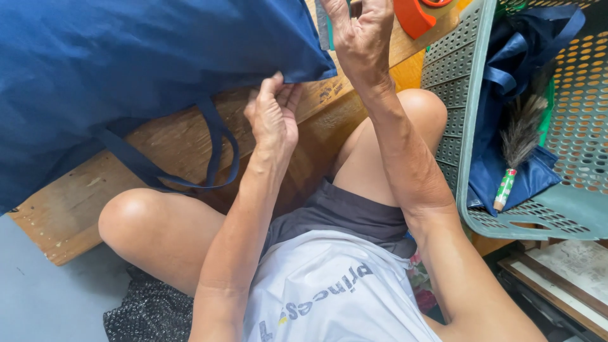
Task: The person sits cross-legged on the floor and uses a small green brush to scrub the surface of a blue fabric bag placed on a wooden table. They repeatedly brush different areas of the bag, including the sides and the handle, while holding the bag steady with the other hand.
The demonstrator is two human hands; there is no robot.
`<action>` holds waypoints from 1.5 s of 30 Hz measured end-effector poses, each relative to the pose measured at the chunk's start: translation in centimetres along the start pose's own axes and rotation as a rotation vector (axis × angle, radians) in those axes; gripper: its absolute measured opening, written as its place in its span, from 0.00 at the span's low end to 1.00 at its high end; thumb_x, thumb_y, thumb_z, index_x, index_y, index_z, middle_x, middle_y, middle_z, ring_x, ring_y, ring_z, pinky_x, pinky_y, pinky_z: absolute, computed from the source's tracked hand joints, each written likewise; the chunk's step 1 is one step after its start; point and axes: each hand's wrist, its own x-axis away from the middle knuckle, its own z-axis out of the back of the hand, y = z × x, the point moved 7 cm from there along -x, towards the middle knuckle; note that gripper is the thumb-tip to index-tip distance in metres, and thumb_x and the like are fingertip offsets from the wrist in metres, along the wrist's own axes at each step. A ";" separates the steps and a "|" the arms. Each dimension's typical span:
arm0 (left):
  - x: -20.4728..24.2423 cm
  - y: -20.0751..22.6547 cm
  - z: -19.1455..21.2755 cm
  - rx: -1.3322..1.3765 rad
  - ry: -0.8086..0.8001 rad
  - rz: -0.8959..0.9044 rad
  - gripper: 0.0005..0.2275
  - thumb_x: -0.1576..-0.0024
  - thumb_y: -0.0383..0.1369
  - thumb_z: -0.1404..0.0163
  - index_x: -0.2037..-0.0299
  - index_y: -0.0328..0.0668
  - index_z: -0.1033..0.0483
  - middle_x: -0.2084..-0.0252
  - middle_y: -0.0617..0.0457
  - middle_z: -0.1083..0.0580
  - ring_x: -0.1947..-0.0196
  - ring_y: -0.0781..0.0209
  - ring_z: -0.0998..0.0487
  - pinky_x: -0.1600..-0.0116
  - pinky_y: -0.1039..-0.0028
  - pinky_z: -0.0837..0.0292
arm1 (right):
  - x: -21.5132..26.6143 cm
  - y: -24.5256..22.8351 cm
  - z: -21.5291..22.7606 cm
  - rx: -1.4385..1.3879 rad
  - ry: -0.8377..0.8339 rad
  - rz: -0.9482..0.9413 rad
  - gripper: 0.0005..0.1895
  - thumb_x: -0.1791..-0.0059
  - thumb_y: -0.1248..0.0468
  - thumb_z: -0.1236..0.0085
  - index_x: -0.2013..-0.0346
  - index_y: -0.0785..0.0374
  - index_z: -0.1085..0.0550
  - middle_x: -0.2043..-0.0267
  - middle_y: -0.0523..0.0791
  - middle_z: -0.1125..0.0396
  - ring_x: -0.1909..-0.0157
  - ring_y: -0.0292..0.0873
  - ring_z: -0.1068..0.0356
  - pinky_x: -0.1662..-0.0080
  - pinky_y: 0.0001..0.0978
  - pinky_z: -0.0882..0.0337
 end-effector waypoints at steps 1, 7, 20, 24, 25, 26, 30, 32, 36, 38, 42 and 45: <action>0.5 -0.5 0.2 0.037 -0.036 0.024 0.08 0.52 0.20 0.44 0.66 0.36 0.30 0.73 0.44 0.24 0.71 0.51 0.20 0.54 0.53 0.15 | 0.2 -0.2 0.2 0.094 0.020 0.014 0.15 0.43 0.61 0.41 0.70 0.60 0.34 0.75 0.40 0.49 0.75 0.37 0.53 0.70 0.35 0.48; -2.5 -3.3 -0.1 0.293 -0.350 0.299 0.05 0.49 0.22 0.54 0.68 0.34 0.25 0.66 0.46 0.22 0.63 0.54 0.20 0.52 0.68 0.22 | 3.9 0.7 -5.8 0.288 -0.258 0.009 0.30 0.40 0.54 0.38 0.27 0.37 0.42 0.47 0.47 0.41 0.46 0.46 0.31 0.46 0.36 0.20; -2.8 -4.3 -0.9 0.349 -0.566 0.263 0.20 0.45 0.24 0.60 0.41 0.27 0.33 0.46 0.32 0.24 0.47 0.32 0.22 0.33 0.33 0.33 | 4.2 1.0 0.0 0.466 -0.181 -0.043 0.25 0.37 0.56 0.47 0.28 0.54 0.43 0.31 0.59 0.44 0.30 0.64 0.36 0.35 0.51 0.25; -3.5 -6.3 -0.3 0.395 -0.501 0.463 0.15 0.45 0.22 0.54 0.47 0.29 0.26 0.49 0.41 0.23 0.47 0.49 0.21 0.38 0.61 0.24 | 7.1 1.6 -2.9 0.628 -0.376 0.034 0.35 0.36 0.51 0.46 0.21 0.37 0.55 0.51 0.46 0.46 0.54 0.47 0.37 0.60 0.39 0.24; -3.8 -6.0 -0.6 0.389 -0.529 0.457 0.19 0.46 0.20 0.55 0.43 0.27 0.28 0.43 0.38 0.24 0.42 0.46 0.23 0.34 0.59 0.27 | 7.4 2.6 -3.4 0.755 -0.393 -0.029 0.36 0.39 0.51 0.44 0.22 0.36 0.53 0.50 0.49 0.44 0.52 0.54 0.33 0.58 0.48 0.24; -3.3 -5.8 -0.7 0.386 -0.532 0.452 0.19 0.46 0.20 0.55 0.43 0.27 0.28 0.43 0.38 0.24 0.42 0.46 0.23 0.34 0.59 0.27 | 6.6 2.8 -2.4 0.751 -0.388 -0.027 0.36 0.39 0.51 0.44 0.22 0.36 0.53 0.50 0.49 0.44 0.52 0.54 0.33 0.58 0.48 0.24; -1.7 -3.8 -1.7 0.330 -0.576 0.286 0.13 0.47 0.20 0.55 0.52 0.26 0.27 0.54 0.35 0.20 0.50 0.37 0.19 0.33 0.38 0.32 | 5.3 7.1 2.3 0.845 -0.395 -0.287 0.29 0.40 0.54 0.50 0.27 0.52 0.47 0.53 0.54 0.44 0.57 0.55 0.34 0.56 0.50 0.26; -1.2 -3.5 -2.4 0.306 -0.607 0.248 0.13 0.46 0.20 0.55 0.51 0.28 0.27 0.56 0.37 0.19 0.51 0.38 0.19 0.34 0.38 0.30 | 4.8 6.2 3.4 0.818 -0.256 -0.196 0.31 0.38 0.56 0.43 0.26 0.53 0.48 0.56 0.50 0.46 0.59 0.50 0.35 0.56 0.43 0.24; -2.6 -5.2 -1.7 0.300 -0.548 0.267 0.07 0.46 0.22 0.54 0.59 0.29 0.26 0.59 0.38 0.21 0.55 0.44 0.20 0.41 0.54 0.27 | 5.6 0.7 0.6 0.633 -0.224 0.017 0.30 0.33 0.49 0.51 0.22 0.46 0.53 0.38 0.55 0.47 0.41 0.54 0.33 0.46 0.43 0.20; -3.4 -5.6 -0.9 0.273 -0.477 0.266 0.04 0.46 0.22 0.53 0.68 0.35 0.24 0.63 0.44 0.20 0.61 0.56 0.19 0.48 0.73 0.23 | 7.3 0.2 -2.3 0.580 -0.355 0.064 0.33 0.32 0.48 0.54 0.19 0.41 0.59 0.47 0.46 0.46 0.52 0.42 0.35 0.57 0.36 0.20; -4.0 -5.7 -0.4 0.214 -0.426 0.293 0.03 0.47 0.23 0.54 0.71 0.38 0.28 0.72 0.48 0.25 0.70 0.57 0.23 0.57 0.71 0.24 | 8.2 4.1 -3.9 0.771 -0.308 -0.004 0.32 0.34 0.47 0.57 0.21 0.36 0.60 0.51 0.50 0.44 0.58 0.48 0.34 0.63 0.42 0.26; -2.9 -4.7 -1.7 0.256 -0.543 0.292 0.04 0.47 0.22 0.55 0.65 0.30 0.30 0.66 0.38 0.24 0.63 0.43 0.22 0.48 0.54 0.26 | 6.4 9.9 -0.7 0.815 -0.303 -0.250 0.33 0.35 0.48 0.56 0.22 0.41 0.61 0.49 0.54 0.41 0.59 0.50 0.31 0.60 0.43 0.23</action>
